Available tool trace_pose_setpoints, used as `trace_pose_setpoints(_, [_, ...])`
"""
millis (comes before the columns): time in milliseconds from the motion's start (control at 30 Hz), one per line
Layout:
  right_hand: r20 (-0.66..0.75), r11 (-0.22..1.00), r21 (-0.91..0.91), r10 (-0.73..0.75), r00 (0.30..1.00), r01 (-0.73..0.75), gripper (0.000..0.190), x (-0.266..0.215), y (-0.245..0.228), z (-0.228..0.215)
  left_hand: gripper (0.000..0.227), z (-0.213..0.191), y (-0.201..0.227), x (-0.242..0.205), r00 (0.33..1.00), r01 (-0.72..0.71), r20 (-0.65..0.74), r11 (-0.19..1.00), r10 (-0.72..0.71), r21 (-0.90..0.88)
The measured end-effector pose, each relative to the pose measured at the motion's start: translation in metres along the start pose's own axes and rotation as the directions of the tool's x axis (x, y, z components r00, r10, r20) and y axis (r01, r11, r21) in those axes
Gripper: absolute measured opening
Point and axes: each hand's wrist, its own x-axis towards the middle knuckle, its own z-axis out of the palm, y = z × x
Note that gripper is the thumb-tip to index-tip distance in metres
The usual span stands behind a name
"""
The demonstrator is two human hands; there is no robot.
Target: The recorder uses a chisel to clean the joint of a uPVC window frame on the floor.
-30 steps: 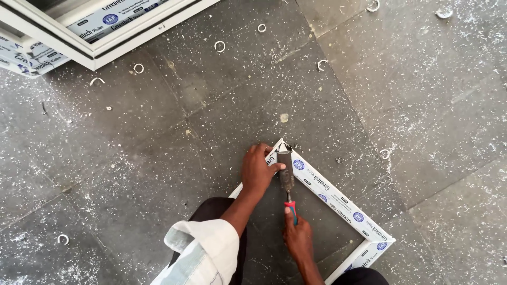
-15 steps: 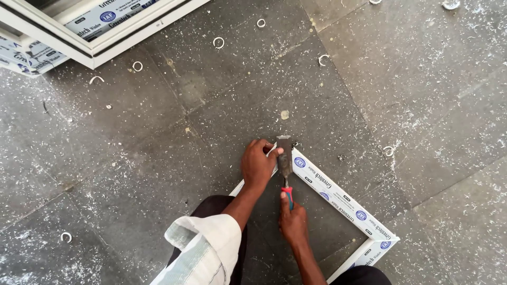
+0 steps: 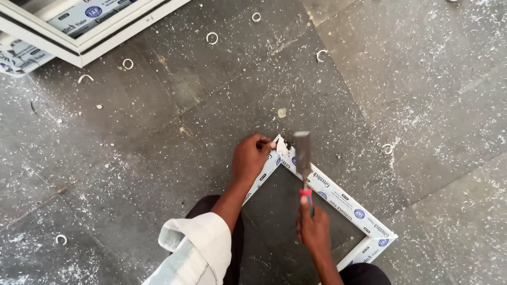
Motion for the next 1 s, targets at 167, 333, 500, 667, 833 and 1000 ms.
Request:
trace_pose_setpoints(167, [0.094, 0.990, -0.055, 0.136, 0.986, -0.131, 0.056, -0.009, 0.056, 0.002, 0.023, -0.002, -0.002, -0.003, 0.998, -0.059, 0.025, 0.998, 0.058, 0.026])
trace_pose_setpoints(333, [0.093, 0.992, -0.078, 0.108, 0.990, -0.101, 0.055, -0.010, 0.050, 0.013, 0.027, 0.002, -0.012, -0.007, 0.995, -0.095, 0.030, 0.995, 0.096, -0.024])
trace_pose_setpoints(500, [0.062, 0.982, -0.180, 0.074, 0.995, -0.061, 0.059, -0.010, 0.051, 0.019, 0.042, 0.003, -0.011, -0.012, 0.993, -0.096, 0.059, 0.994, 0.099, -0.047])
trace_pose_setpoints(667, [0.088, 0.990, -0.118, 0.083, 0.993, -0.072, 0.059, -0.009, 0.055, 0.026, 0.059, 0.011, -0.015, -0.016, 0.988, -0.155, 0.033, 0.984, 0.153, 0.087])
trace_pose_setpoints(833, [0.081, 0.989, -0.134, 0.080, 0.994, -0.069, 0.059, -0.005, 0.056, 0.032, 0.055, 0.016, -0.013, -0.015, 0.988, -0.149, -0.013, 0.982, 0.152, 0.114])
trace_pose_setpoints(1000, [0.068, 0.981, -0.184, 0.074, 0.995, -0.060, 0.060, -0.003, 0.052, 0.035, 0.053, 0.015, -0.008, -0.018, 0.991, -0.128, -0.030, 0.987, 0.131, 0.101])
